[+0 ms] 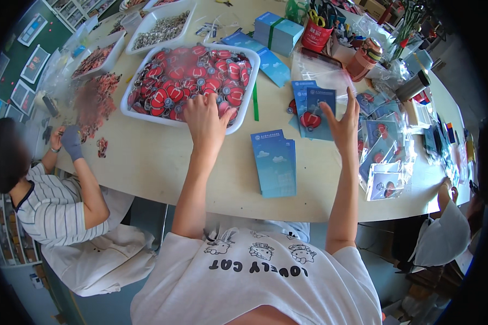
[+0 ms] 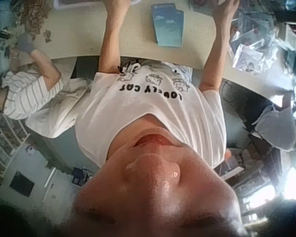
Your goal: The person sits at a table and repeatedly picks up red heart-shaped keychains from a large bin. They insert each keychain into a blue cardboard backing card and then place the assembled unit into a clear plastic bag. The person stacks the finished packaged items on the table.
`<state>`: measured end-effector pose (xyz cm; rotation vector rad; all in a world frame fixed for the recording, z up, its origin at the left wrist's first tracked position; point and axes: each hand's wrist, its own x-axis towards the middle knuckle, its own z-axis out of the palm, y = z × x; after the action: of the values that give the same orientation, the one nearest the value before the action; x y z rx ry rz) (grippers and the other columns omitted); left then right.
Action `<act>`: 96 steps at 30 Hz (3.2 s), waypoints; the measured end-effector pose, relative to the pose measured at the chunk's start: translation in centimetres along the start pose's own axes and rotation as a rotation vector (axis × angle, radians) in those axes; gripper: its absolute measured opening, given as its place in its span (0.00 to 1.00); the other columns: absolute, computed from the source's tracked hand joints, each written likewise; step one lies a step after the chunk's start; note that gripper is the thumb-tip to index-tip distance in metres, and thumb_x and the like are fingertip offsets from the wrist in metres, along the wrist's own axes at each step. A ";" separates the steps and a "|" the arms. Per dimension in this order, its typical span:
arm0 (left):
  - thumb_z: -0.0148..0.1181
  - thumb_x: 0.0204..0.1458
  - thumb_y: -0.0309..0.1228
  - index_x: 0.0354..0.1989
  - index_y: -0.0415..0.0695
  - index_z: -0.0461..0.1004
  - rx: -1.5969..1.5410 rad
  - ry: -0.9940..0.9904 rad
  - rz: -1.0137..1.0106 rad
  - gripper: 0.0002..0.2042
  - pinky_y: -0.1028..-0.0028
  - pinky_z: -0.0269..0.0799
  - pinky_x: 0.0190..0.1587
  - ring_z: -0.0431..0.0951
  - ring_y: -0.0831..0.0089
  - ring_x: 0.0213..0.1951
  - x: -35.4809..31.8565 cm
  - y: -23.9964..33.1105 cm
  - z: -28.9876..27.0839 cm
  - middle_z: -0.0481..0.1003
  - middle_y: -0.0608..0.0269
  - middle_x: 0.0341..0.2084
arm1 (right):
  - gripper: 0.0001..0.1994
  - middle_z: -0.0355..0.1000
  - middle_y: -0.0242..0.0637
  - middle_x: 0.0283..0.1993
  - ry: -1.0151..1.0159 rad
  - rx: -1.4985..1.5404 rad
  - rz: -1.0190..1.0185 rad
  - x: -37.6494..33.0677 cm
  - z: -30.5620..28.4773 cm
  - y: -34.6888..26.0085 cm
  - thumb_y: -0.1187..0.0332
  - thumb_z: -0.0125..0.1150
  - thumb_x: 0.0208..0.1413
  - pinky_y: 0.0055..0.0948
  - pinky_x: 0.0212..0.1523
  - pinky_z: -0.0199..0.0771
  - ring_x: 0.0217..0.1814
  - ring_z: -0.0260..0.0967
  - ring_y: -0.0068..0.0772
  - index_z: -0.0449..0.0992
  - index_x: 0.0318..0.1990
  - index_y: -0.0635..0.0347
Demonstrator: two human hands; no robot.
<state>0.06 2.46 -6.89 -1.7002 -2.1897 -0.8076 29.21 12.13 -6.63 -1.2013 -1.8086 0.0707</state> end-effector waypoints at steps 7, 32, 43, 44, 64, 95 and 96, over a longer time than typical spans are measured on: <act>0.70 0.41 0.34 0.33 0.43 0.69 -0.152 0.001 -0.046 0.16 0.58 0.63 0.43 0.69 0.55 0.40 0.3 -0.7 1.5 0.69 0.57 0.31 | 0.25 0.62 0.36 0.63 -0.173 -0.133 -0.287 -1.4 -1.2 -7.0 0.71 0.64 0.48 0.43 0.64 0.51 0.66 0.58 0.37 0.70 0.57 0.47; 0.52 0.61 0.33 0.42 0.41 0.65 -1.006 -0.002 -0.328 0.09 0.73 0.66 0.29 0.78 0.67 0.26 0.4 -0.4 -1.4 0.78 0.59 0.34 | 0.29 0.61 0.31 0.66 -0.225 -0.076 -0.371 -3.0 -4.6 -11.3 0.72 0.60 0.52 0.38 0.62 0.53 0.65 0.60 0.27 0.66 0.62 0.35; 0.50 0.61 0.26 0.46 0.37 0.70 -1.311 -0.330 -0.095 0.09 0.79 0.71 0.33 0.75 0.78 0.28 -5.1 6.9 -4.2 0.75 0.61 0.38 | 0.23 0.71 0.39 0.55 -0.584 1.526 0.802 -5.9 0.5 -10.6 0.57 0.49 0.64 0.31 0.52 0.66 0.51 0.68 0.27 0.68 0.58 0.67; 0.51 0.60 0.26 0.46 0.37 0.70 -1.240 -0.360 -0.079 0.08 0.78 0.72 0.33 0.75 0.79 0.29 -5.3 7.1 -4.0 0.76 0.60 0.36 | 0.22 0.72 0.39 0.52 -0.666 1.617 0.789 -6.0 0.7 -9.4 0.59 0.51 0.64 0.30 0.49 0.69 0.47 0.69 0.28 0.67 0.59 0.68; 0.65 0.46 0.27 0.57 0.42 0.65 -0.703 -0.125 0.398 0.27 0.65 0.67 0.44 0.70 0.63 0.46 -9.8 8.6 -4.2 0.68 0.56 0.47 | 0.08 0.76 0.39 0.43 -0.270 1.247 0.592 -8.4 -4.3 -9.2 0.67 0.55 0.62 0.29 0.52 0.69 0.43 0.72 0.26 0.75 0.39 0.63; 0.50 0.61 0.24 0.43 0.34 0.70 -1.529 -0.056 -0.295 0.07 0.80 0.66 0.48 0.71 0.82 0.42 -8.0 10.0 -2.6 0.73 0.63 0.39 | 0.06 0.78 0.37 0.31 -0.194 1.078 0.557 -7.1 -1.3 -11.0 0.74 0.64 0.54 0.20 0.30 0.76 0.31 0.75 0.21 0.76 0.34 0.68; 0.51 0.61 0.24 0.43 0.34 0.70 -1.554 -0.047 -0.304 0.07 0.79 0.67 0.47 0.72 0.81 0.42 -7.9 10.1 -2.6 0.73 0.62 0.40 | 0.05 0.78 0.37 0.31 -0.168 1.026 0.510 -7.0 -1.3 -11.3 0.75 0.64 0.53 0.20 0.30 0.76 0.31 0.75 0.21 0.76 0.34 0.68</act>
<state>11.60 -3.78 -6.09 -1.6909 -1.7552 -3.0515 22.95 0.51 -4.85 -0.8450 -1.2291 1.2540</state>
